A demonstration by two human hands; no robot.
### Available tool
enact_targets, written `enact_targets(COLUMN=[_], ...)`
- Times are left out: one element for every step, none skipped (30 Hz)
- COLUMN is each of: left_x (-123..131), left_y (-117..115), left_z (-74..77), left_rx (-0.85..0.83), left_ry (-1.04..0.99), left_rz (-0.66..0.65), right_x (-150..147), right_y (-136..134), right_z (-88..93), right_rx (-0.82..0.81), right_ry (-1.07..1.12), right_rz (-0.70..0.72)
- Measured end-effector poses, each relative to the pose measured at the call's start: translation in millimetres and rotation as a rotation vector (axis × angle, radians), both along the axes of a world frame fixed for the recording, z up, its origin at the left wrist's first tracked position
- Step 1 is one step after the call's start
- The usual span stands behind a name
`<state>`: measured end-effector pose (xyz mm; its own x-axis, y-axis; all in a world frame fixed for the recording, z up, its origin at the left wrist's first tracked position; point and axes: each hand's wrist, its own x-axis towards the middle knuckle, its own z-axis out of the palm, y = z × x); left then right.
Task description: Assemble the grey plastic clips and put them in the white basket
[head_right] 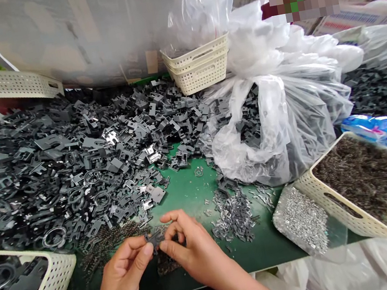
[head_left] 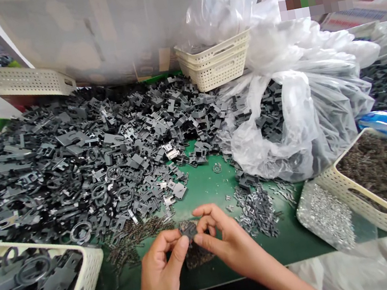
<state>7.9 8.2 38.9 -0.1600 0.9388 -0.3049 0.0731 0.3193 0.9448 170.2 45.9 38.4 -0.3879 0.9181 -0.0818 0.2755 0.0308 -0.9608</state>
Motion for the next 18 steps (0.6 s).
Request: enact_targets(left_x=[-0.7, -1.6, -2.7, -3.7, -4.8, -5.8, -6.9, -8.0, -9.2, -10.6, -12.0, -13.3, -14.4, -15.1, -15.5, -15.5, -15.2, -14.9], left_y=[-0.2, -0.3, -0.4, -0.2, 0.2, 1.2, 2.8, 5.2, 8.5, 12.7, 17.7, 23.3, 29.1, 34.8, 40.0, 44.4, 47.6, 49.8], left_z=[-0.9, -1.7, -2.0, -1.9, -1.3, -0.5, 0.4, 0.8, 0.5, -0.7, -2.9, -6.0, -9.8, -13.7, -17.5, -20.7, -23.2, -24.7], left_rx=[0.004, 0.007, 0.010, 0.012, 0.016, 0.021, 0.028, 0.041, 0.069, 0.113, 0.169, 0.229, 0.287, 0.333, 0.362, 0.379, 0.392, 0.404], left_ry=[0.014, 0.028, 0.042, 0.052, 0.059, 0.064, 0.071, 0.088, 0.129, 0.209, 0.335, 0.502, 0.696, 0.882, 1.034, 1.136, 1.190, 1.209], left_rz=[-0.024, -0.042, -0.055, -0.068, -0.087, -0.114, -0.154, -0.200, -0.242, -0.267, -0.274, -0.265, -0.251, -0.237, -0.231, -0.234, -0.244, -0.253], right_x=[0.3, 0.6, 1.1, 1.8, 2.8, 4.2, 5.9, 7.8, 10.0, 12.2, 14.3, 16.1, 17.6, 18.8, 19.7, 20.4, 20.9, 21.4], right_y=[-0.4, -0.7, -0.9, -1.0, -0.9, -0.7, -0.1, 0.7, 1.8, 3.0, 4.4, 5.8, 7.0, 8.0, 8.7, 9.1, 9.1, 8.9], right_z=[-1.5, -2.8, -3.6, -3.7, -3.3, -2.3, -0.9, 0.5, 1.8, 2.8, 3.4, 3.6, 3.4, 3.0, 2.3, 1.5, 0.6, -0.4], right_rx=[0.004, 0.007, 0.014, 0.026, 0.044, 0.065, 0.086, 0.109, 0.131, 0.154, 0.177, 0.199, 0.221, 0.239, 0.253, 0.263, 0.270, 0.271], right_ry=[-0.021, -0.037, -0.048, -0.058, -0.069, -0.079, -0.091, -0.106, -0.124, -0.146, -0.170, -0.201, -0.231, -0.257, -0.279, -0.296, -0.309, -0.318], right_rz=[-0.003, -0.010, -0.021, -0.026, -0.022, -0.008, 0.011, 0.027, 0.033, 0.020, -0.010, -0.045, -0.080, -0.106, -0.121, -0.129, -0.127, -0.122])
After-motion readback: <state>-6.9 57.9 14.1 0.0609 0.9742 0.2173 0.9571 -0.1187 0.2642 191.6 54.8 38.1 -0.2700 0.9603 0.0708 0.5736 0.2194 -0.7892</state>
